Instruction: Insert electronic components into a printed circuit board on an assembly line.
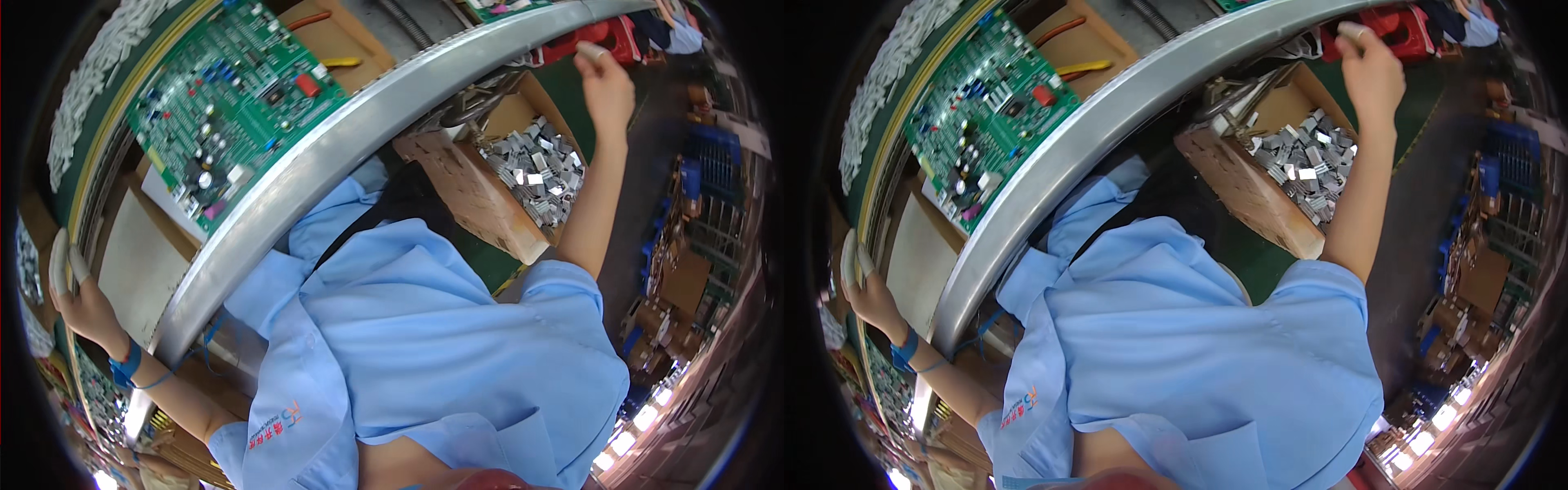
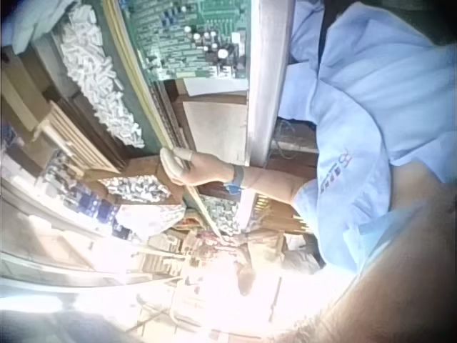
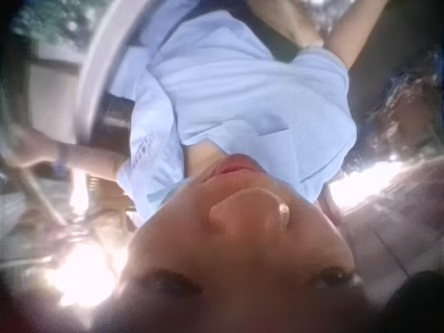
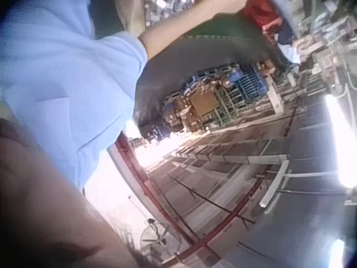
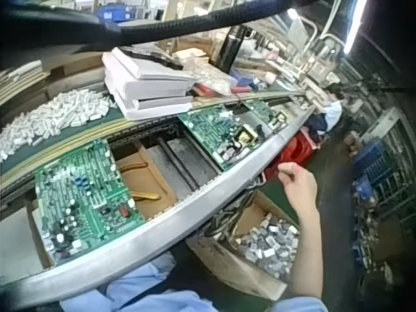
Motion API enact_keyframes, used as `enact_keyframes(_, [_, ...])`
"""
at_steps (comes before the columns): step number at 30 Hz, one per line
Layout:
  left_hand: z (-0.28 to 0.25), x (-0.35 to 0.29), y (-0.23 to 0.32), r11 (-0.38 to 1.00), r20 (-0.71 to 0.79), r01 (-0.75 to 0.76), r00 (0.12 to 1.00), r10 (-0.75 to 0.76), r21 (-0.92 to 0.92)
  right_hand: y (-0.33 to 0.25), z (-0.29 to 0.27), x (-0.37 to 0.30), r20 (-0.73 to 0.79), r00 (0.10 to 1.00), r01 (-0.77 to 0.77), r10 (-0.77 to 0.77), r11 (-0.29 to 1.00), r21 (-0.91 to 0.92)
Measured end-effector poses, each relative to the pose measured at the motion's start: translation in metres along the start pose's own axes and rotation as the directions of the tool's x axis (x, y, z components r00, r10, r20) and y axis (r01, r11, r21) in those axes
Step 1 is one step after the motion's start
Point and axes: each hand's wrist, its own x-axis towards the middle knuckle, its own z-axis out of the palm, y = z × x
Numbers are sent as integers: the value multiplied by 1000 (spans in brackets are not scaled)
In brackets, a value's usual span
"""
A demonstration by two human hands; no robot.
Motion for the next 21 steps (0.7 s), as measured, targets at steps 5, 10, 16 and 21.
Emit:
enact_keyframes(5, [17, 9, 8, 999, 47, 50, 998, -49, -15, 69, 67, -42, 421, 866, -157, 271, 945, -285])
enact_keyframes(10, [21, 5, 14, 986, 36, 149, 988, -147, -69, 79, 145, -79, 653, 753, -240, 81, 958, 158])
enact_keyframes(16, [16, 2, 26, 999, 20, 54, 998, -53, -11, 61, 183, -105, 816, 577, -558, -27, 716, 418])
enact_keyframes(21, [14, 8, 44, 998, -50, 56, 997, -57, -9, 77, 185, -106, 820, 570, -593, 44, 713, 374])
